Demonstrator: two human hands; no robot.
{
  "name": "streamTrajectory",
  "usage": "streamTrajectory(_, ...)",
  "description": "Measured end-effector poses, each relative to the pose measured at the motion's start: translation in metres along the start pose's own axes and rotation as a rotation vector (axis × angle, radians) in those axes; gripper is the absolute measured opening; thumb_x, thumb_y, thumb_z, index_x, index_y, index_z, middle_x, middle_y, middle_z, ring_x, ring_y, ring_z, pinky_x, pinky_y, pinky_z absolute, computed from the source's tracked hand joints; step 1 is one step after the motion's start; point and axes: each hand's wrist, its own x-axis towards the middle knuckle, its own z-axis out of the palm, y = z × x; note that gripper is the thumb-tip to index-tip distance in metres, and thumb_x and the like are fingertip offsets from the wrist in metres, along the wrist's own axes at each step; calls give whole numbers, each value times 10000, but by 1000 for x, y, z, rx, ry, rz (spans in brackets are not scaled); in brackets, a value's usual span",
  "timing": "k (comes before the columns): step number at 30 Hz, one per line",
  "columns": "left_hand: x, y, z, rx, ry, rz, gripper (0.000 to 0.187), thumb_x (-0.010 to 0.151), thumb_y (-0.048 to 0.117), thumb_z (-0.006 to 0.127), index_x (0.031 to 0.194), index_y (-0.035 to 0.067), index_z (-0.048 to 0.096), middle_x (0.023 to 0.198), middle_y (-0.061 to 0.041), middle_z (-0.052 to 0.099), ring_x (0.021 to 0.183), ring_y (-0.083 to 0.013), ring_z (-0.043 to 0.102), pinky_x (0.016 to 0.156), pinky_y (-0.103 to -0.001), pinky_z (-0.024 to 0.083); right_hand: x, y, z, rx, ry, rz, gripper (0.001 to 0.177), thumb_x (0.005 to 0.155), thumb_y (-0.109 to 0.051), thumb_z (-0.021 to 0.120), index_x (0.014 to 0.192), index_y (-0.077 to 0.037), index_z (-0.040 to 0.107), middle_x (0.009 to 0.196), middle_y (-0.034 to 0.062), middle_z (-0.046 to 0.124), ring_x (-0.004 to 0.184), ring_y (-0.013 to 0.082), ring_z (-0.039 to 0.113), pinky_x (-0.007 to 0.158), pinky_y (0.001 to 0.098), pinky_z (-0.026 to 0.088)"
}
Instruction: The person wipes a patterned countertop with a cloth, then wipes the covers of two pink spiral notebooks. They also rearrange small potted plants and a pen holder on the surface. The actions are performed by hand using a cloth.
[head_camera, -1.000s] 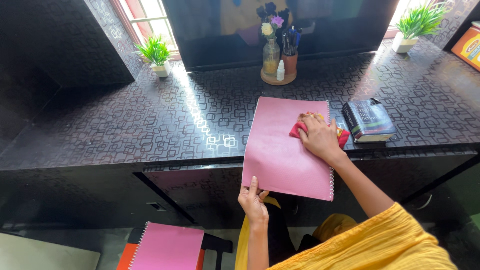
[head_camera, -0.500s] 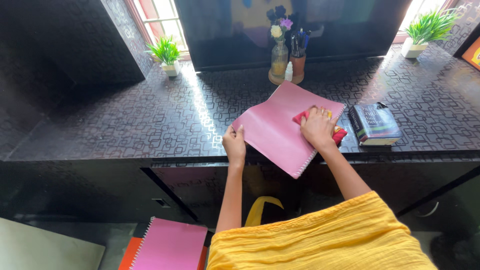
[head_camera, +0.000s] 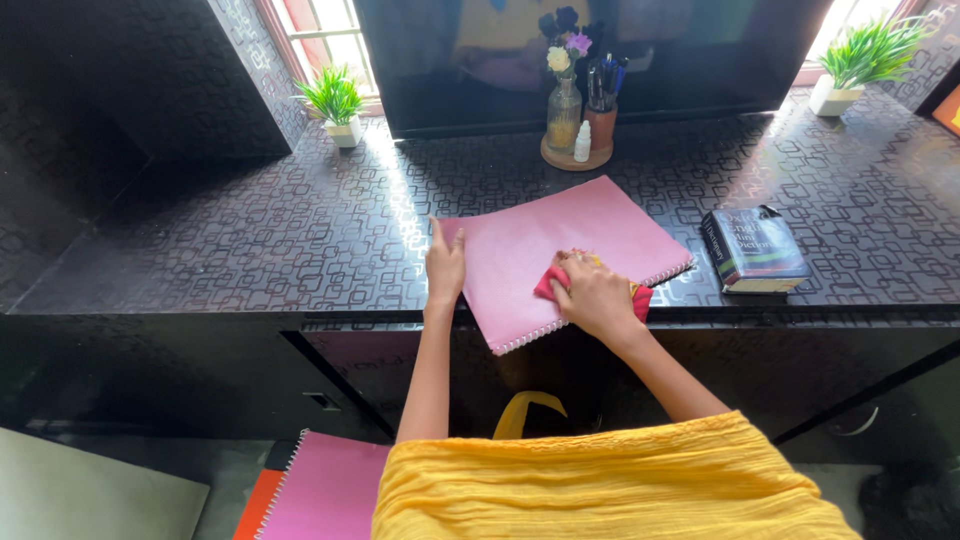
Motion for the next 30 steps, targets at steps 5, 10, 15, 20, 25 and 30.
streamTrajectory(5, -79, 7, 1, 354, 84, 402, 825, 953, 480, 641, 1567, -4, 378, 1647, -286, 249, 1498, -398, 307, 1227, -559, 220, 20, 18, 3, -207, 76, 189, 448, 941, -392, 625, 1140, 10, 641, 1168, 238, 695, 1093, 387, 675, 861, 484, 564)
streamTrajectory(10, -149, 8, 14, 539, 119, 417, 1053, 853, 702, 633, 1496, -98, 396, 1556, -260, 418, 1500, -410, 305, 1214, -658, 88, 28, 38, 13, -231, 25, 334, 443, 998, -396, 587, 1131, 20, 661, 1198, 219, 698, 1190, 397, 636, 944, 497, 536)
streamTrajectory(15, -153, 12, 12, 615, 86, 531, 1101, 840, 751, 605, 1453, -138, 394, 1534, -285, 429, 1508, -393, 283, 1159, -748, -8, 10, 40, 22, -280, 146, 277, 442, 970, -385, 610, 1121, 26, 675, 1240, 224, 697, 1213, 389, 640, 1007, 491, 518)
streamTrajectory(20, -128, 4, 6, 626, -32, 577, 1116, 837, 760, 592, 1462, -145, 400, 1558, -297, 401, 1527, -389, 258, 1161, -743, -20, -2, 29, 17, -325, 198, 206, 465, 965, -383, 618, 1172, 29, 675, 1228, 227, 701, 1182, 392, 660, 982, 492, 526)
streamTrajectory(25, -78, 10, 2, 544, -219, 537, 1139, 815, 782, 595, 1483, -117, 392, 1580, -275, 358, 1539, -348, 225, 1195, -672, 6, 15, 7, -1, -175, -39, 232, 448, 968, -404, 579, 1198, -27, 649, 1200, 210, 697, 1152, 381, 667, 909, 502, 554)
streamTrajectory(30, -64, 9, -4, 534, -296, 517, 1330, 699, 893, 539, 1594, -35, 211, 1655, -220, 283, 1566, -311, 221, 1250, -595, 49, 37, -10, -20, 48, -251, 113, 477, 1019, -424, 525, 1294, -45, 613, 1307, 205, 647, 1164, 350, 656, 982, 476, 527)
